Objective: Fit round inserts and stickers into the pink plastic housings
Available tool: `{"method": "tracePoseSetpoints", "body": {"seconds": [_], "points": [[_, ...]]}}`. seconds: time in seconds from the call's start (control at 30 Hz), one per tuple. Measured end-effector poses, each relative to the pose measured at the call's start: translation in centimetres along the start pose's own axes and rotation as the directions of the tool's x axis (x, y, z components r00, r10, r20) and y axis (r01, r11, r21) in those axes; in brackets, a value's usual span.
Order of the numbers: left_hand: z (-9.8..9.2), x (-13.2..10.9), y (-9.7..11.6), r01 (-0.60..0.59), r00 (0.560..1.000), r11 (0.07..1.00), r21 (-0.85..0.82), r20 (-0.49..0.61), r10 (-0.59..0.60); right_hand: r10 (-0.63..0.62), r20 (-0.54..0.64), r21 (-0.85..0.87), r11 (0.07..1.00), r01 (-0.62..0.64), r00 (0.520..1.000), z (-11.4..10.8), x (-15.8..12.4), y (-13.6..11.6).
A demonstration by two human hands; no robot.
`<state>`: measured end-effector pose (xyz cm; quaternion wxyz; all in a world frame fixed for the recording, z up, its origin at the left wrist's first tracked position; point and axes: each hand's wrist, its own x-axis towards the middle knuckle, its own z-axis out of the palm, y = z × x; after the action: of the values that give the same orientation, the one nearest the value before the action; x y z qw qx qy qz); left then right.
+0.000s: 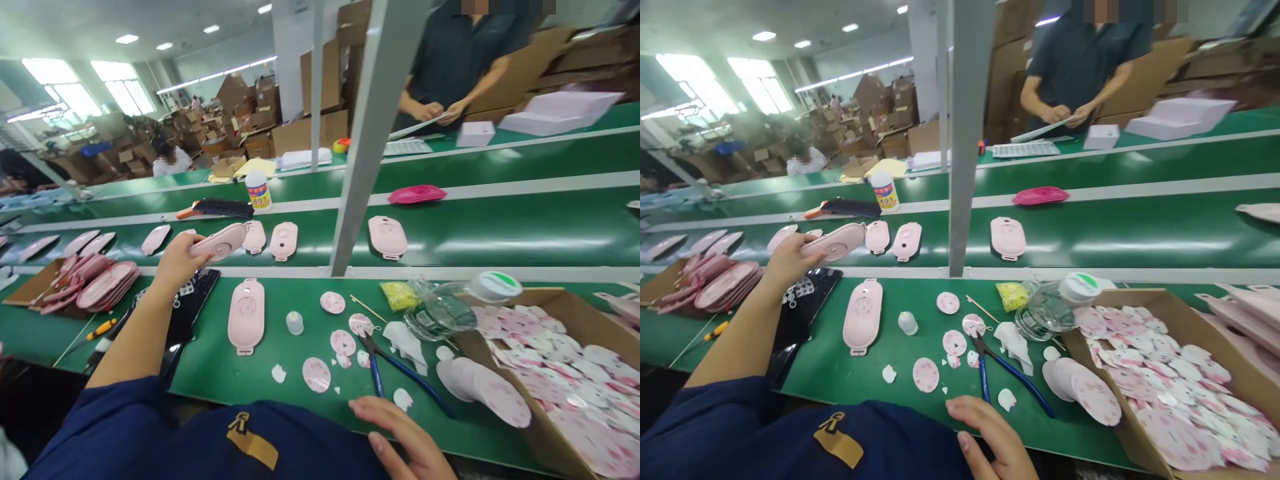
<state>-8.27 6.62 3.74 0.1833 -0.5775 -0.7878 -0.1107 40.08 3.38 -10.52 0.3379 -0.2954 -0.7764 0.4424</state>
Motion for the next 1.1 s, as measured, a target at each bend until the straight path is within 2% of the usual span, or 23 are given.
{"method": "tracePoseSetpoints", "body": {"seconds": [0.07,0.17,0.3,0.5,0.63,0.73,0.83,0.9,1.0,1.1], "points": [[1.2,-2.7,-0.4,0.041,0.999,0.999,0.025,0.018,-0.041,-0.030,0.011,-0.006,1.000,0.030,0.999,0.3,-0.1,-0.2],[3.4,-4.8,0.0,0.012,0.997,0.998,0.058,0.080,-0.017,-0.066,0.026,-0.014,0.998,0.066,0.998,0.6,0.1,-1.0],[5.2,-5.3,0.8,-0.085,0.984,0.995,0.051,0.161,0.076,-0.070,0.067,-0.025,0.997,0.071,0.995,0.7,-0.1,-2.3],[5.4,-5.5,1.9,-0.119,0.976,0.991,-0.062,0.175,0.128,0.042,0.023,-0.037,0.998,-0.041,0.999,0.8,-1.7,-2.5],[5.3,-5.6,2.0,-0.022,0.981,0.975,-0.222,0.183,0.064,0.091,0.039,-0.035,0.995,-0.089,0.995,1.1,-1.8,-2.8],[4.9,-5.8,1.6,0.128,0.984,0.920,-0.370,0.164,-0.071,0.088,0.047,-0.036,0.996,-0.087,0.995,1.1,-1.6,-3.1],[4.3,-6.6,1.7,0.294,0.954,0.776,-0.558,0.131,-0.268,0.072,0.042,-0.038,0.997,-0.070,0.997,1.3,-1.5,-3.1],[3.9,-7.7,2.7,0.365,0.919,0.610,-0.703,0.166,-0.359,0.053,0.037,-0.028,0.998,-0.052,0.998,1.4,-1.3,-3.0],[3.0,-10.0,5.7,0.394,0.889,0.310,-0.865,0.272,-0.368,0.052,0.063,-0.019,0.999,-0.051,0.997,1.7,-1.0,-2.9],[1.4,-12.3,9.5,0.389,0.878,0.056,-0.919,0.352,-0.323,0.056,0.098,-0.008,0.998,-0.055,0.994,2.1,-0.6,-3.0]]}}
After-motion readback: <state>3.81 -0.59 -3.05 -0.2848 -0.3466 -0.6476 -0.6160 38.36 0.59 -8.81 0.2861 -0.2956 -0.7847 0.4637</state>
